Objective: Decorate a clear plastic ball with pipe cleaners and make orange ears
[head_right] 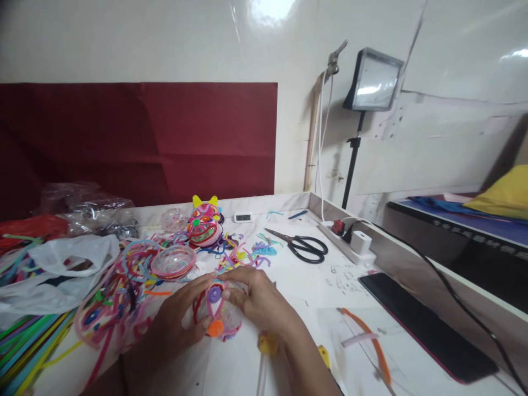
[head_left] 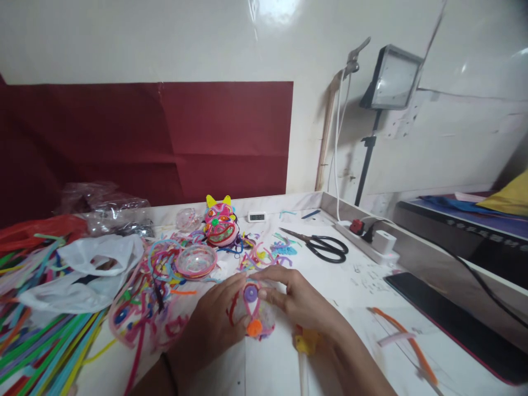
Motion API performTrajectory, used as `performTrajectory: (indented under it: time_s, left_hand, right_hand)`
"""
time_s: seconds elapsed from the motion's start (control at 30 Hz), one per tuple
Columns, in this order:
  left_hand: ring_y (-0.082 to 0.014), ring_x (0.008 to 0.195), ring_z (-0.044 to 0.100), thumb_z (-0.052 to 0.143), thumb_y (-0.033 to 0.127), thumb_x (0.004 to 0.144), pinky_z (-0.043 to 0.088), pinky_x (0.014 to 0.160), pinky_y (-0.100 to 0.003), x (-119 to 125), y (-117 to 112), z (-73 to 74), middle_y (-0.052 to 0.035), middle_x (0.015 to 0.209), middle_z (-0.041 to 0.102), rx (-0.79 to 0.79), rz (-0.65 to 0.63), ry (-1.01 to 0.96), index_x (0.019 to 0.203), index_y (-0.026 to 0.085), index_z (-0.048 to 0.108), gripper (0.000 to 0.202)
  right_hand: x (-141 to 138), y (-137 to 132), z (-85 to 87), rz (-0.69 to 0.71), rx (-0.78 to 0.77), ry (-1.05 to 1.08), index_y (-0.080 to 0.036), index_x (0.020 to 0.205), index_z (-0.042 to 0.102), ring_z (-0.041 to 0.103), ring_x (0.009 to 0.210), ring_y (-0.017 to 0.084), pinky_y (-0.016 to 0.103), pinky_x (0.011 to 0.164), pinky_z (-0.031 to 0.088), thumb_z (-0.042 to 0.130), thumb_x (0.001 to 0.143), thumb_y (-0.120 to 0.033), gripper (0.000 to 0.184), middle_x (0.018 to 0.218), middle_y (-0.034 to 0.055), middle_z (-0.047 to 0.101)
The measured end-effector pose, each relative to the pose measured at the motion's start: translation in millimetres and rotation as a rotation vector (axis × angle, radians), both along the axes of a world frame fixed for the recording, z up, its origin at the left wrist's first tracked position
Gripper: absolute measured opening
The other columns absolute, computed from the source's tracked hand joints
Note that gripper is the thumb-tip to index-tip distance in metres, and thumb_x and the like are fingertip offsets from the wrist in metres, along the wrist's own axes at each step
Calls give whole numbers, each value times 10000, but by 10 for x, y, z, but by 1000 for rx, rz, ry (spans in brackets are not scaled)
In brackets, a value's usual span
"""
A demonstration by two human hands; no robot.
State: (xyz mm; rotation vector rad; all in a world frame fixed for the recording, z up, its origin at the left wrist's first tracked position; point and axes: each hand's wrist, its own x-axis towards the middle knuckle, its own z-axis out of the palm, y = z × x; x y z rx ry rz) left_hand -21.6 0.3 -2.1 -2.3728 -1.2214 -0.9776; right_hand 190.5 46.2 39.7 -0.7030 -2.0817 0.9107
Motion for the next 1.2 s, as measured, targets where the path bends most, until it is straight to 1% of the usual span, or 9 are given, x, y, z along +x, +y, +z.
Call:
performTrajectory:
  time_s: [0.27,0.53,0.77,0.97,1.2]
  left_hand:
    - [-236,1180,544,552,293,808,471,980,-351,-3,-14,-12,-136,1281,578,-66,-6,-9,1308,174,392,538]
    - [-229,1140,576,536,303,818,476,969,-337,33,9,3,-149,1226,615,-12,-14,-40,1263,149,432,482]
    - [-222,1180,542,549,283,814,450,994,-339,27,4,14,-136,1278,576,-88,-22,-64,1288,174,418,504]
    - [-229,1157,559,553,287,811,463,980,-349,32,9,10,-144,1242,597,-68,-16,-77,1259,163,440,478]
    - [-223,1152,562,556,287,811,469,974,-348,36,2,23,-140,1239,598,-66,-5,-58,1267,179,419,489]
  right_hand:
    - [-20,2,0,-11,21,-15,-231,1088,674,608,1013,246,384,895,452,572,864,-324,264,1094,83,685]
    - [-29,5,15,-3,22,-28,-211,1137,647,612,1001,224,362,887,459,550,880,-296,288,1103,89,680]
    - [-25,10,-9,1,21,-16,-196,1135,644,609,1007,220,351,889,457,555,876,-270,283,1105,90,675]
    - [-34,22,-13,2,18,-12,-195,1134,642,607,1015,221,352,894,455,550,878,-271,282,1113,92,670]
    - [-19,7,-11,-4,12,-18,-198,1149,638,607,1014,227,356,891,454,549,880,-282,296,1110,90,672]
